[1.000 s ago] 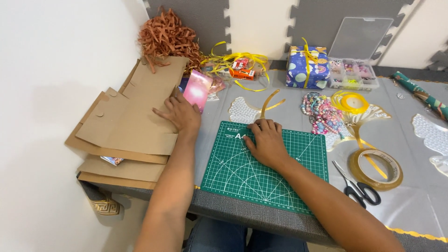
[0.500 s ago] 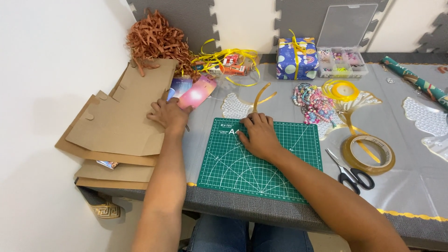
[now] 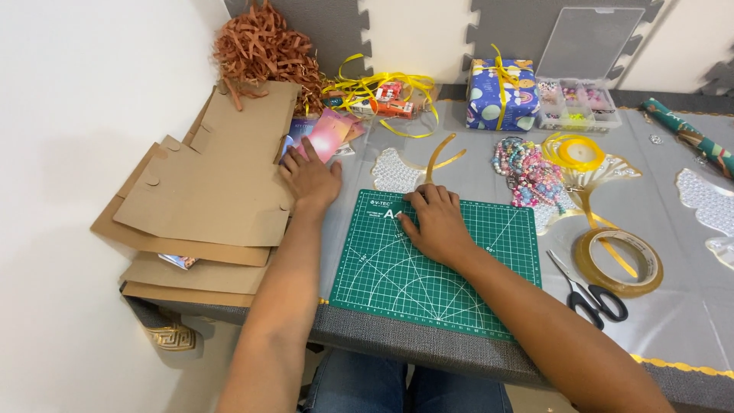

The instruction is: The person wraps a gift box in blue paper, ties a yellow ribbon around it into a bow, and then attaches a beaded keychain to a pink card.

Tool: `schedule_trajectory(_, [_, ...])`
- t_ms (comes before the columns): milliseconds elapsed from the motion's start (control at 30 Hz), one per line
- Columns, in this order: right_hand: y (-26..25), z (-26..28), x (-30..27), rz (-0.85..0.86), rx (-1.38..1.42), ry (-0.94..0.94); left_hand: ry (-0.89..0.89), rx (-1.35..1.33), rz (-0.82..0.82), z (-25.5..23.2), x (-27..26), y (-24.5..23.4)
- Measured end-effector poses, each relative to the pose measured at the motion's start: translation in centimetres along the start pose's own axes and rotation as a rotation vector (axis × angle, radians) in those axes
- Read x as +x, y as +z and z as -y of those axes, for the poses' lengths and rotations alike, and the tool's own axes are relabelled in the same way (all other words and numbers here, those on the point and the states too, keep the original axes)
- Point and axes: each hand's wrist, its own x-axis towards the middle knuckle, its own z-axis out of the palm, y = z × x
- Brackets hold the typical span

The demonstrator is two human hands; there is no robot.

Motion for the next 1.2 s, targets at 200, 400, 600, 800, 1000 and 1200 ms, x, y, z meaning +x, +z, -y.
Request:
schedule_trajectory(200, [0.1, 0.2, 0.1, -0.006, -0.012, -0.011, -0.043, -0.036, -0.059, 1.1, 0.2, -1.4])
schedule_trajectory(400, [-0.2, 0.3, -0.1, -0.006, -0.005, -0.006, -0.082, 0.072, -0.065, 1.1, 0.3, -1.5])
schedule_trajectory(600, [0.0, 0.0, 0.2, -0.004, -0.006, -0.013, -0.055, -0.071, -0.233, 2.0, 0.6, -1.4])
schedule_trajectory(800, [0.2, -0.1, 0.0, -0.016, 0.002, -0.023, 0.073, -0.181, -0.512, 2.1, 0.8, -0.7])
schedule_trajectory(1000, [0.3, 0.2, -0.1, -0.044, 0.020, -0.035, 0.398, -0.923, -0.704, -2.9, -1.6, -2.4])
schedule_trajectory(1200, [2.5, -2.3, 0.6, -0.073, 0.112, 0.045, 0.183, -1.372, -0.052, -14.0, -9.8, 1.9])
